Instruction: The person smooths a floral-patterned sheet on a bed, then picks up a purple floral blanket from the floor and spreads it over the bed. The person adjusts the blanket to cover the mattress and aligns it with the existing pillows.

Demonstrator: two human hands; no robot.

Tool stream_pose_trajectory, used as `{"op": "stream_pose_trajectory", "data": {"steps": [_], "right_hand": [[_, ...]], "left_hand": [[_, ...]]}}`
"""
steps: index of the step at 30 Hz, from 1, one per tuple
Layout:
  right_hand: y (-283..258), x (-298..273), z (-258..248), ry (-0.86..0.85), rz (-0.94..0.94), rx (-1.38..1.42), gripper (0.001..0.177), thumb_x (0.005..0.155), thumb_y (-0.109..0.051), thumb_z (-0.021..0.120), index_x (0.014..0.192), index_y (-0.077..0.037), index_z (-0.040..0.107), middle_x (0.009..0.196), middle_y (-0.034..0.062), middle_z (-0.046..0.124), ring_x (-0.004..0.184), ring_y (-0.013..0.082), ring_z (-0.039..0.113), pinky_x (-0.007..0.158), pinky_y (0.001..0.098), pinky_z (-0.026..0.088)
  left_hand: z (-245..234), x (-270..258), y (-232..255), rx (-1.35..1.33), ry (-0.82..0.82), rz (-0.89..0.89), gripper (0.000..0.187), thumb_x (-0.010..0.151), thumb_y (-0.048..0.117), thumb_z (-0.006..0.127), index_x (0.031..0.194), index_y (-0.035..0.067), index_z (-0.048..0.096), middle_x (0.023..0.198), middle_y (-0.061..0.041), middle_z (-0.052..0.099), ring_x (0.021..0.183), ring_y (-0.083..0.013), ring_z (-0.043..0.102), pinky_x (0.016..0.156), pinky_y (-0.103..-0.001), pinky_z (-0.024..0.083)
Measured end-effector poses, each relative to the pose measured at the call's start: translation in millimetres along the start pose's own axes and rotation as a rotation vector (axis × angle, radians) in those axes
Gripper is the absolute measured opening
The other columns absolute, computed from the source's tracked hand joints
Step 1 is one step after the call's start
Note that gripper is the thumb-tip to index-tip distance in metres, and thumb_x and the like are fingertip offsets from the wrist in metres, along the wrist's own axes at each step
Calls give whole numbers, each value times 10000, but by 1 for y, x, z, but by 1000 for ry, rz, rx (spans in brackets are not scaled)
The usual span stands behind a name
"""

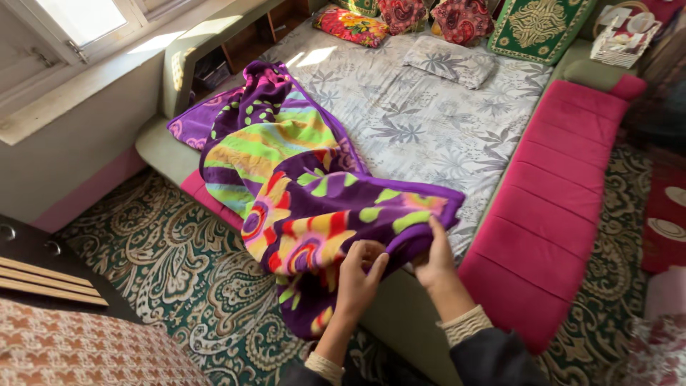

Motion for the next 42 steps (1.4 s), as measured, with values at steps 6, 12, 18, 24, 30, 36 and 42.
{"op": "stream_pose_trajectory", "data": {"steps": [6,12,18,24,30,36,42], "right_hand": [[-35,2,-53,-33,-54,179,368,1013,-449,497,1151,-152,666,1041,14,744,910,194,713,763,368,587],[12,3,-124,72,64,207,342,1015,-433,538,1130,-137,665,993,11,734,847,186,697,712,348,572],[6,-11,-135,113,97,77,361,967,-444,605,1146,-134,652,1002,14,721,852,177,690,719,339,570],[-20,-17,-130,74,91,-33,367,938,-441,642,1188,-174,643,1033,-26,713,880,140,684,704,307,551],[-63,-3,-132,7,91,-65,395,920,-463,642,1194,-178,638,1045,-12,709,931,166,659,750,332,528],[-168,34,-146,-158,8,-34,394,937,-417,648,1238,-165,631,1132,-22,703,1013,158,651,880,355,521],[-275,56,-230,-221,24,-85,405,946,-388,627,1266,-140,627,1182,3,703,1056,172,665,933,363,535]], "left_hand": [[56,-51,-24,-242,-489,-386,564,1036,507,453,1112,32,747,997,-34,764,904,-164,710,831,-317,543],[118,-71,-100,-1092,-181,-1020,719,1004,644,326,1401,88,550,1257,-117,704,1149,-280,671,955,-441,553],[155,-52,-203,-1596,295,-1067,479,1058,406,377,1296,60,609,1230,-147,686,1120,-300,650,931,-476,560],[140,-33,-209,-1598,570,-1015,370,1008,328,510,1261,97,651,1250,-120,709,1116,-285,694,962,-479,589],[133,-18,-146,-1309,630,-736,341,940,297,634,1203,83,659,1164,-80,716,1023,-259,714,883,-420,603],[190,-1,-48,-886,658,-390,342,943,237,706,1219,50,631,1083,-41,670,903,-157,668,723,-320,553],[324,-46,3,-779,711,-398,351,868,210,699,1196,138,596,1028,9,664,868,-147,671,732,-338,594]]}}
Point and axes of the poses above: each hand's wrist, its own x-axis towards the middle knuckle, its own z-axis out of the palm, y = z × x, the point moved 2 cm from there along x, towards the middle knuckle
